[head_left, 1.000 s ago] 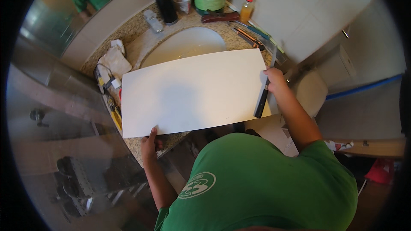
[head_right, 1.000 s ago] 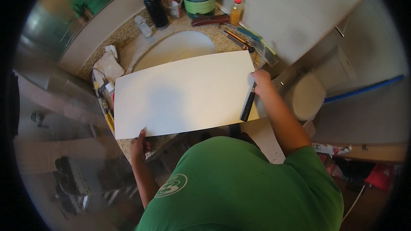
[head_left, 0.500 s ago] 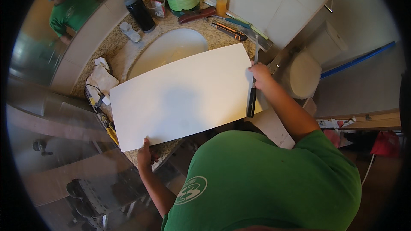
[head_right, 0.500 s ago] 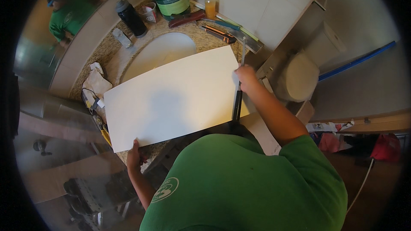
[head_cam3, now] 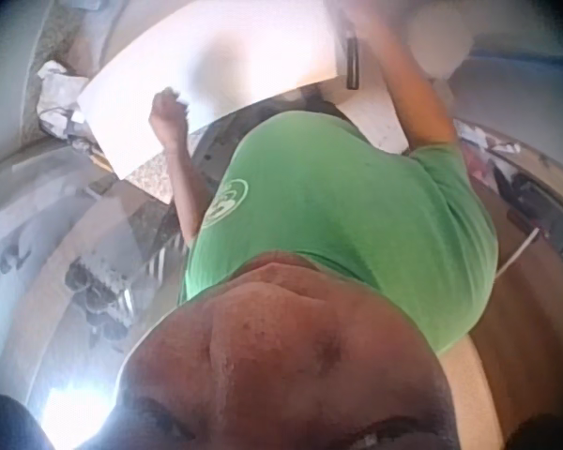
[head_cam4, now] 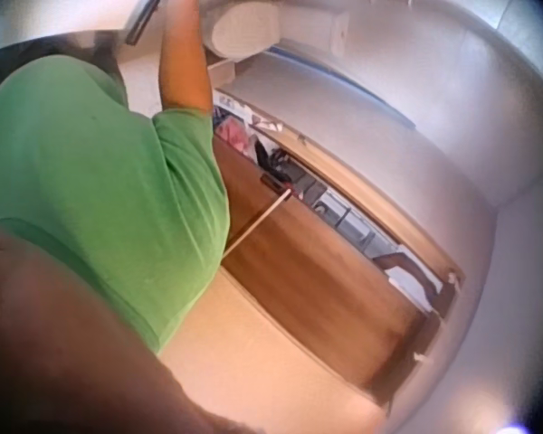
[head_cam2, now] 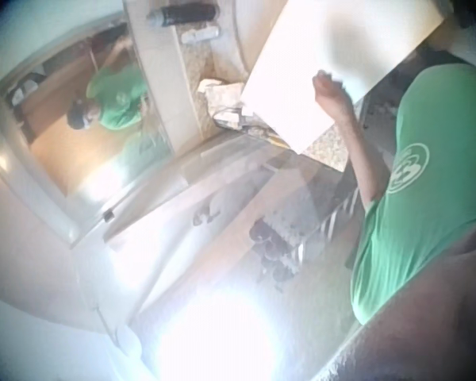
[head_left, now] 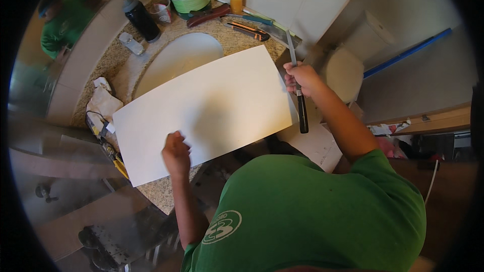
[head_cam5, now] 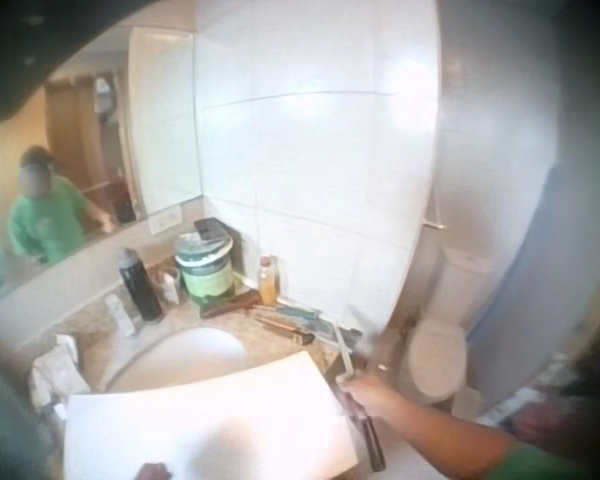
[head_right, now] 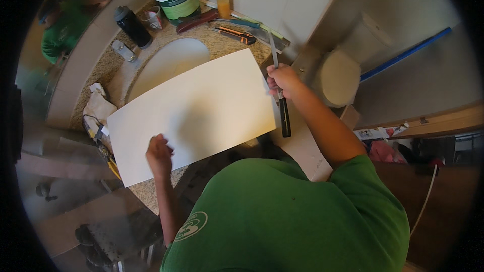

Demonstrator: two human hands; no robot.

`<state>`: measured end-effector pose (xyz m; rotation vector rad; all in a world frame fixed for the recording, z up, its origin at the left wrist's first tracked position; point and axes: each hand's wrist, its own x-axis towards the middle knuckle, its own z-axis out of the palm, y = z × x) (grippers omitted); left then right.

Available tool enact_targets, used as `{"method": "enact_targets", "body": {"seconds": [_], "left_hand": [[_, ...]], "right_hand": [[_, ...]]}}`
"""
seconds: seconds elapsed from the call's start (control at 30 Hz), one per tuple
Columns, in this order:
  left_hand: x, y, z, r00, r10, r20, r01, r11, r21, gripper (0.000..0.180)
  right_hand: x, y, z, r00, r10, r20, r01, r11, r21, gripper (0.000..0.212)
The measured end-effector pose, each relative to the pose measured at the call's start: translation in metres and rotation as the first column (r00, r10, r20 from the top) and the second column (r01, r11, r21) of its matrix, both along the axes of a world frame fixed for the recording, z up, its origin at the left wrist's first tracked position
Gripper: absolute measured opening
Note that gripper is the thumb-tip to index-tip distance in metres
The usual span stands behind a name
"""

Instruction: The person uses a metal file to smooth the edges of a white rectangular tile placed on a bathroom countertop. They repeatedly file along the edges, repositioning the tile to access different sides.

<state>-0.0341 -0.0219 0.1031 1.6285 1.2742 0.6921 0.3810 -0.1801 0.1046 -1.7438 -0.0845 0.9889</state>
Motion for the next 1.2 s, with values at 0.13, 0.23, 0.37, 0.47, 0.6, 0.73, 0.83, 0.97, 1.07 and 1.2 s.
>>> {"method": "enact_targets", "body": {"seconds": [0.13, 0.23, 0.37, 0.47, 0.6, 0.73, 0.83, 0.97, 1.07, 1.2], "left_hand": [[0.072, -0.041, -0.009, 0.891, -0.444, 0.091, 0.390, 0.853, 0.346, 0.015], [0.103, -0.049, -0.023, 0.792, -0.605, -0.081, 0.562, 0.672, 0.482, 0.028], [0.121, -0.017, -0.054, 0.882, -0.319, -0.347, 0.468, 0.678, 0.567, 0.047], [0.128, 0.009, -0.071, 0.817, -0.082, -0.571, 0.427, 0.752, 0.502, 0.061], [0.140, 0.011, -0.080, 0.746, 0.012, -0.666, 0.396, 0.796, 0.458, 0.073], [0.149, 0.006, -0.080, 0.675, 0.182, -0.715, 0.297, 0.820, 0.489, 0.080], [0.152, 0.005, -0.080, 0.615, 0.200, -0.763, 0.286, 0.845, 0.452, 0.087], [0.153, 0.008, -0.081, 0.567, 0.200, -0.799, 0.302, 0.852, 0.427, 0.090], [0.151, 0.010, -0.083, 0.541, 0.201, -0.817, 0.306, 0.857, 0.414, 0.090], [0.149, 0.013, -0.088, 0.531, 0.241, -0.812, 0.319, 0.831, 0.455, 0.089]], "right_hand": [[0.001, -0.046, 0.040, 0.955, 0.276, -0.106, -0.268, 0.960, 0.083, 0.028], [-0.007, -0.074, 0.044, 0.969, 0.241, -0.049, -0.238, 0.970, 0.051, 0.029], [-0.016, -0.112, 0.030, 0.988, 0.118, 0.102, -0.122, 0.992, 0.038, 0.031], [-0.020, -0.145, 0.014, 0.981, 0.129, 0.145, -0.121, 0.991, -0.057, 0.037], [-0.015, -0.182, -0.014, 0.983, 0.183, 0.027, -0.178, 0.976, -0.124, 0.049], [-0.008, -0.215, -0.038, 0.976, 0.201, -0.080, -0.211, 0.969, -0.130, 0.055], [-0.002, -0.232, -0.048, 0.956, 0.234, -0.178, -0.261, 0.955, -0.142, 0.051], [-0.001, -0.259, -0.056, 0.932, 0.315, -0.181, -0.306, 0.949, 0.073, 0.041], [-0.019, -0.286, -0.067, 0.860, 0.406, -0.309, -0.356, 0.911, 0.206, 0.039], [-0.033, -0.302, -0.084, 0.828, 0.528, -0.189, -0.553, 0.824, -0.123, 0.043]]}}
